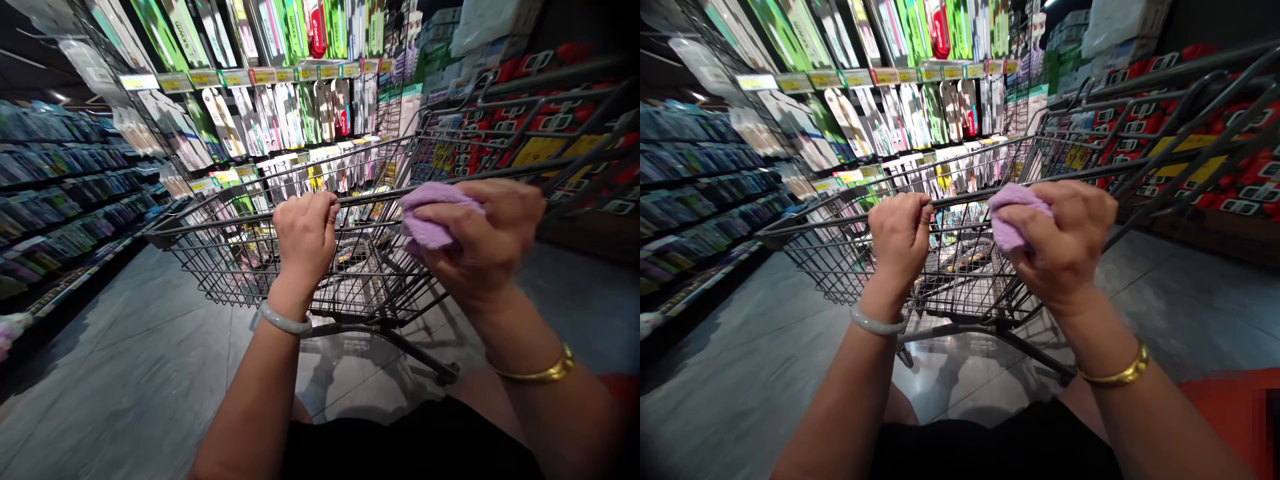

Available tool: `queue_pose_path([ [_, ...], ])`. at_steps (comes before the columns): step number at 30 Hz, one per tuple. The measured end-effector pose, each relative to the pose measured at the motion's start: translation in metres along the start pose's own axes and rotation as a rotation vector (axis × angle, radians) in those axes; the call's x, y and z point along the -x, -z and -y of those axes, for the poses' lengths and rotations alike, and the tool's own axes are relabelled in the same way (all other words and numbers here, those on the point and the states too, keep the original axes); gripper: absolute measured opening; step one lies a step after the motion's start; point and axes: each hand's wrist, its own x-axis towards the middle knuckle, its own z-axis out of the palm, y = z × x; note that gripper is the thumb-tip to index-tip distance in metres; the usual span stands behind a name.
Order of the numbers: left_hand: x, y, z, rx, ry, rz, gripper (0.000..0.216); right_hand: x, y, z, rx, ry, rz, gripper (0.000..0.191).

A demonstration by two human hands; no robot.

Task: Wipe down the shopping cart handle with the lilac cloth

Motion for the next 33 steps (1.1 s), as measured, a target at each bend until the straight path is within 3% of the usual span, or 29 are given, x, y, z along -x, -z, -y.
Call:
queue_pose_path([
  [5,0.0,0.0,-0.001,-0.006,0.001,-0.005,0.025,-0.001,0.001,0.0,-0.04,-0.111,-0.016,0.03],
  [9,-0.001,0.0,-0.002,-0.006,-0.003,-0.007,0.025,0.003,-0.004,0.01,-0.008,-0.035,0.072,0.028],
  [12,0.0,0.0,-0.001,0.0,-0.002,-0.009,0.024,0.002,-0.002,0.007,0.011,-0.01,0.067,0.027],
  [17,0.001,0.001,0.0,-0.002,0.001,-0.005,0.025,-0.002,0.002,-0.004,0.002,-0.076,-0.039,0.03],
  [24,-0.001,0.001,-0.001,0.018,0.011,0.0,0.026,0.001,-0.003,0.008,-0.009,-0.043,0.078,0.026],
  [30,0.001,0.001,0.0,-0.002,-0.004,-0.005,0.025,-0.002,0.003,-0.001,-0.018,-0.06,-0.001,0.032],
  [33,0.0,0.0,-0.001,0.002,-0.005,-0.006,0.025,-0.001,0.002,0.002,-0.033,-0.103,0.032,0.034],
])
